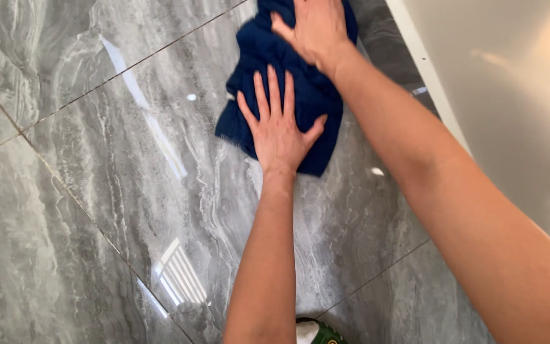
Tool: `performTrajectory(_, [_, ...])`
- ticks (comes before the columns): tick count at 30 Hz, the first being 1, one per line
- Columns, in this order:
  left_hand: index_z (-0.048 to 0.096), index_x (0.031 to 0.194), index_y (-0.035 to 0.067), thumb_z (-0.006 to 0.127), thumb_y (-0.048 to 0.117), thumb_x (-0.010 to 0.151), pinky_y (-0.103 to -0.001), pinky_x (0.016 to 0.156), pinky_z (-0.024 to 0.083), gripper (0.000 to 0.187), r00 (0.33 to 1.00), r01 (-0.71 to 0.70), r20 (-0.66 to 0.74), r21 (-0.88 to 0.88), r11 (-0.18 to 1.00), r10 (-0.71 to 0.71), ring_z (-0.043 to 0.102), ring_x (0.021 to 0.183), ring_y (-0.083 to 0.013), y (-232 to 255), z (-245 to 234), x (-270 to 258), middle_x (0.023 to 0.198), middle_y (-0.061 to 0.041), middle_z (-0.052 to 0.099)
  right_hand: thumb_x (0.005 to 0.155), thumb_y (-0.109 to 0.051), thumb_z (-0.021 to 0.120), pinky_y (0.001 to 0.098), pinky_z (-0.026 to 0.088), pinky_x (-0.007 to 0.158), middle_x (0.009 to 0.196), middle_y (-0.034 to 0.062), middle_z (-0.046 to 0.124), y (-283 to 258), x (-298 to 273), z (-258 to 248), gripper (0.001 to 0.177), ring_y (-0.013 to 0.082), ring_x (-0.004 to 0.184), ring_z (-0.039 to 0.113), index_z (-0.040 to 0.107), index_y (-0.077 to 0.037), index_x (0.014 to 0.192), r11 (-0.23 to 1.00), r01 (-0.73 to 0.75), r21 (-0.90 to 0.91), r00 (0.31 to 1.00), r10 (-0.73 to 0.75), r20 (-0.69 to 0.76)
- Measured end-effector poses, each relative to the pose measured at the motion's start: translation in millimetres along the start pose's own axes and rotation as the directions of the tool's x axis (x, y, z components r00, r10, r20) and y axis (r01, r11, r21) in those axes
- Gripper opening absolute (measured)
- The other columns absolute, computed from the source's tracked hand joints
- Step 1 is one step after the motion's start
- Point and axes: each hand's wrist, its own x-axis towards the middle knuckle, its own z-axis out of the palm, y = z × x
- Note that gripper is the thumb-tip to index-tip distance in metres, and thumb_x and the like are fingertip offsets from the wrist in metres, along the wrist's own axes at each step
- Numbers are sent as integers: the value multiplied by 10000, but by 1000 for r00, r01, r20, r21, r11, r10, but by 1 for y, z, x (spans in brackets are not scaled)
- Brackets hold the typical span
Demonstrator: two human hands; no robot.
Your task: Wiping the floor and baseboards with a blue cleaning cloth
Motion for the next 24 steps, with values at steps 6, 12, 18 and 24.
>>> performTrajectory(6, [421, 1556, 53, 685, 699, 786, -667, 1254, 86, 1039, 999, -22, 38, -11, 1000, 22, 178, 1569, -364, 55, 14, -96, 1656, -173, 311, 1017, -504, 672, 570, 306, 1165, 1527, 268, 438, -21, -128, -37, 760, 452, 1378, 414, 407, -91, 1598, 987, -41, 156, 968, 78, -240])
performTrajectory(12, [459, 1524, 30, 640, 669, 846, -665, 1245, 95, 949, 978, -93, 180, -56, 994, 102, 209, 1564, -366, 117, 26, -214, 1623, -177, 364, 954, -441, 689, 548, 286, 1227, 1651, 211, 343, -21, -284, -55, 809, 424, 1458, 379, 365, -154, 1637, 968, -96, 231, 988, 120, -93])
performTrajectory(18, [471, 1529, 66, 599, 634, 886, -679, 1225, 63, 868, 903, -250, 336, -99, 963, 268, 205, 1555, -363, 133, 28, -311, 1611, -161, 379, 866, -385, 719, 559, 264, 1250, 1652, 180, 340, -35, -403, -61, 835, 405, 1477, 365, 389, -172, 1602, 931, -205, 301, 976, 217, -6])
performTrajectory(24, [483, 1541, 95, 609, 659, 883, -681, 1236, 47, 876, 888, -292, 321, -160, 943, 329, 206, 1575, -346, 123, 28, -305, 1624, -138, 389, 844, -401, 710, 583, 241, 1250, 1663, 189, 324, -33, -392, -57, 838, 401, 1482, 349, 412, -174, 1594, 924, -215, 318, 973, 231, -15])
